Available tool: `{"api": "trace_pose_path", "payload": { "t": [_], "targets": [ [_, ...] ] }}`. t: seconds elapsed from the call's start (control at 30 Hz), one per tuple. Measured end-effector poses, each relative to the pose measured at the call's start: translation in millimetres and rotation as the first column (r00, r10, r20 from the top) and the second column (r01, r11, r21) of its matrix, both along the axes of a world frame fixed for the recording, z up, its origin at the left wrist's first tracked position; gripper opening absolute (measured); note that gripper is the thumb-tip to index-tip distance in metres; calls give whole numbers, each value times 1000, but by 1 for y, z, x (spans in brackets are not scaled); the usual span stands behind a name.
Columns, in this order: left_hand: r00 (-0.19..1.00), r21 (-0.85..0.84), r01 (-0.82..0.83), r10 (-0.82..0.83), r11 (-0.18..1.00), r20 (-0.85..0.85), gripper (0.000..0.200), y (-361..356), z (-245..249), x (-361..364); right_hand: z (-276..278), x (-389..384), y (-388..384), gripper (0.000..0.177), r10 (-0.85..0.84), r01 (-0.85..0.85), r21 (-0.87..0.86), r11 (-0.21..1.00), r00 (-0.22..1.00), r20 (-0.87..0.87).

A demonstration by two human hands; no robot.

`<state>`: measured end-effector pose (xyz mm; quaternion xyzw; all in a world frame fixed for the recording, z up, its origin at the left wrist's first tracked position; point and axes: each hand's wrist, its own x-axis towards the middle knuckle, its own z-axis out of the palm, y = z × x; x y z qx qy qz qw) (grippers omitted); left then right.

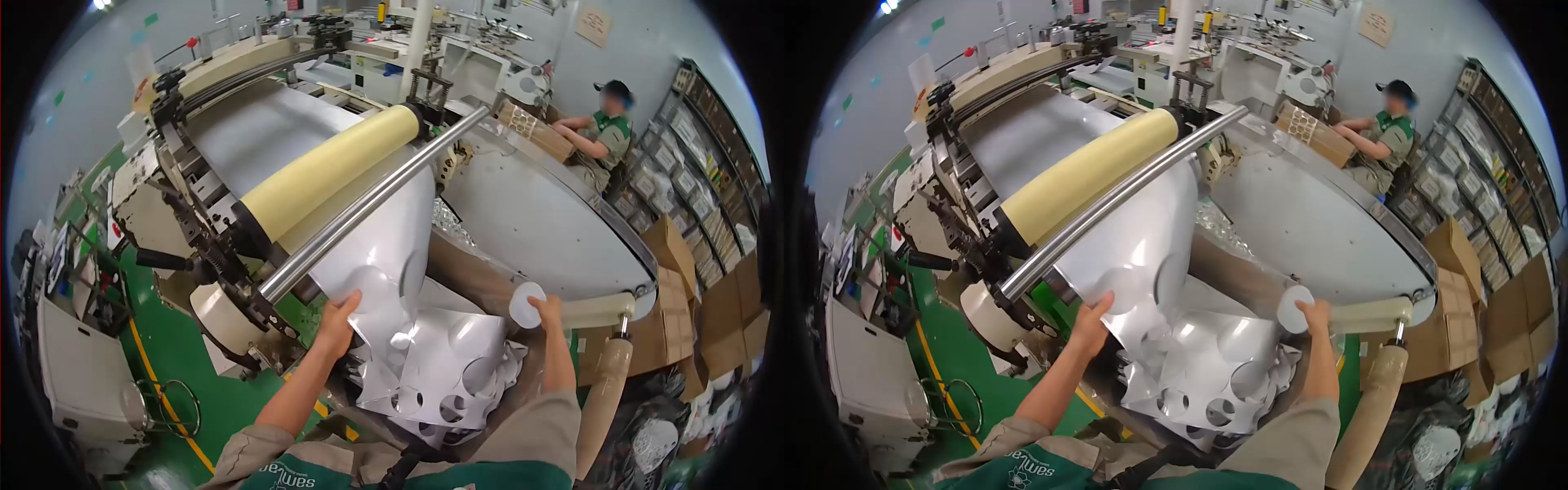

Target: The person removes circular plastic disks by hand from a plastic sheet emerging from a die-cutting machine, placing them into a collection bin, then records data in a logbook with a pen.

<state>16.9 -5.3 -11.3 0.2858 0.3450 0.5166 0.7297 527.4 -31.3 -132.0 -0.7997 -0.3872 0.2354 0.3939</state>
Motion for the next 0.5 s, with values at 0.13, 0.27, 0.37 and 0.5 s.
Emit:
{"api": "trace_pose_path", "payload": {
  "t": [0.13, 0.27, 0.37, 0.5],
  "targets": [
    [975, -9, 50, -51, 999, -218, 31, -24, -24, 14, 65, -44, -16, 30, -27, 152, 365, 918, 945, -326],
    [930, -27, 136, -137, 990, -342, 29, -55, -11, 40, 178, -171, -26, 26, 430, -363, 254, 896, 851, -301],
    [960, 99, 201, -176, 975, -216, 33, -64, -19, 48, 180, -255, -30, 31, 768, -686, 360, 633, 496, -405],
    [943, -100, 256, -271, 962, -194, 27, -68, -27, 38, 128, -232, -56, 34, 638, -492, 408, 769, 545, -544]
  ]
}}
